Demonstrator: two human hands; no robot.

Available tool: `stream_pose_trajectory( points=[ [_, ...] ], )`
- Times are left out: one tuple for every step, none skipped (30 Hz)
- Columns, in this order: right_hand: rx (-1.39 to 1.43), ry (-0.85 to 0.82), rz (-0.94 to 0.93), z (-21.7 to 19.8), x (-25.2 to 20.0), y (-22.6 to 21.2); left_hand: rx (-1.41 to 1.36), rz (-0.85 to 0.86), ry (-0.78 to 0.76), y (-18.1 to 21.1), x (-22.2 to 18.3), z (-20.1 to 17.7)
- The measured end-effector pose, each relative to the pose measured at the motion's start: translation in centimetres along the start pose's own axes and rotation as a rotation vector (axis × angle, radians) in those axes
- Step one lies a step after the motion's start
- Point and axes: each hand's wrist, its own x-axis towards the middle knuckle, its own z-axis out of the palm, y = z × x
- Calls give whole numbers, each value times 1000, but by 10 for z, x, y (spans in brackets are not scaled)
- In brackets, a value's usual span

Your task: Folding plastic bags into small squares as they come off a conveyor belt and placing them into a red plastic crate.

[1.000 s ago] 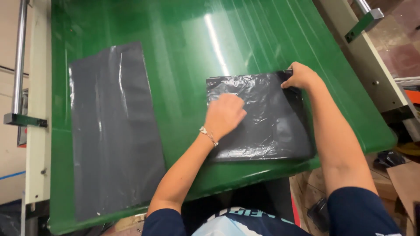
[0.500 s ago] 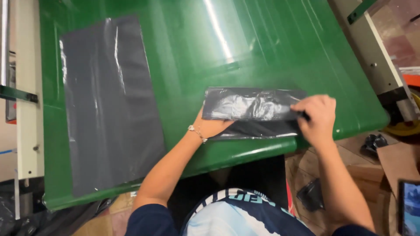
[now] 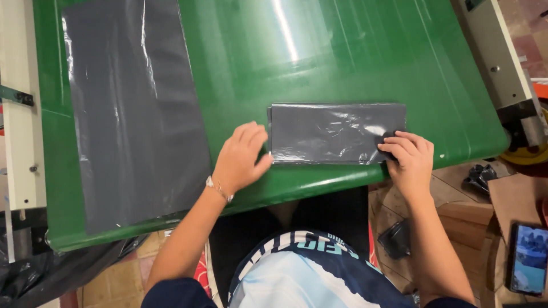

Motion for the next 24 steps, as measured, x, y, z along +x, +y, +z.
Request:
stream_pose_trajectory(
  points=[
    [-1,2,2,0,2,-1,0,3,-1,6,-2,3],
    [-16,-21,2,0,4,-2,128,111,18,12,-4,6],
    [-29,-56,0,-3,2,-4,249,211,32,21,-10,10],
    [-28,-66,0,-5,2,-6,242,205,26,24,-6,14],
    [-85,-86,-14,-6,5,-8,286,281,93,27,-1,17],
    [-142,-106,-29,-8,8,-10,330,357,159,30,5,20],
    [-143,-101,-34,-16,18,-26,335,356,164,26,5,28],
    [-178,-158,-88,-24,28,-41,326,424,181,23,6,36],
    [-214,-219,-140,-34,36,-58,314,490,195,21,6,45],
    [-215,-219,-143,-30,38,-74,315,487,197,27,5,48],
    [-66,-290,-187,-27,40,-91,248,488,113,31,6,52],
    [85,-359,-231,-24,42,-108,182,488,28,36,7,56],
    [79,-354,-228,-14,32,-115,182,495,33,47,16,46],
    [166,-312,-276,-2,22,-122,-5,449,-242,58,25,37],
    [258,-274,-323,8,10,-131,-195,390,-520,70,31,26],
    [257,-275,-319,11,5,-131,-197,393,-523,74,54,16],
    [335,-228,-257,12,0,-129,-409,357,-602,78,77,6],
    [411,-181,-195,14,-6,-128,-623,318,-677,83,99,-4],
    [413,-189,-194,11,-5,-129,-629,314,-678,77,117,1],
    [592,-199,-69,6,-3,-129,-805,168,-770,71,135,7],
    [762,-198,56,3,1,-127,-975,26,-854,65,157,12],
    [757,-198,55,22,-29,-107,-976,31,-851,54,162,31],
    [815,-227,327,41,-57,-83,-1082,-224,-1072,43,171,51],
    [865,-251,603,60,-84,-58,-1172,-492,-1286,31,181,70]
  ],
)
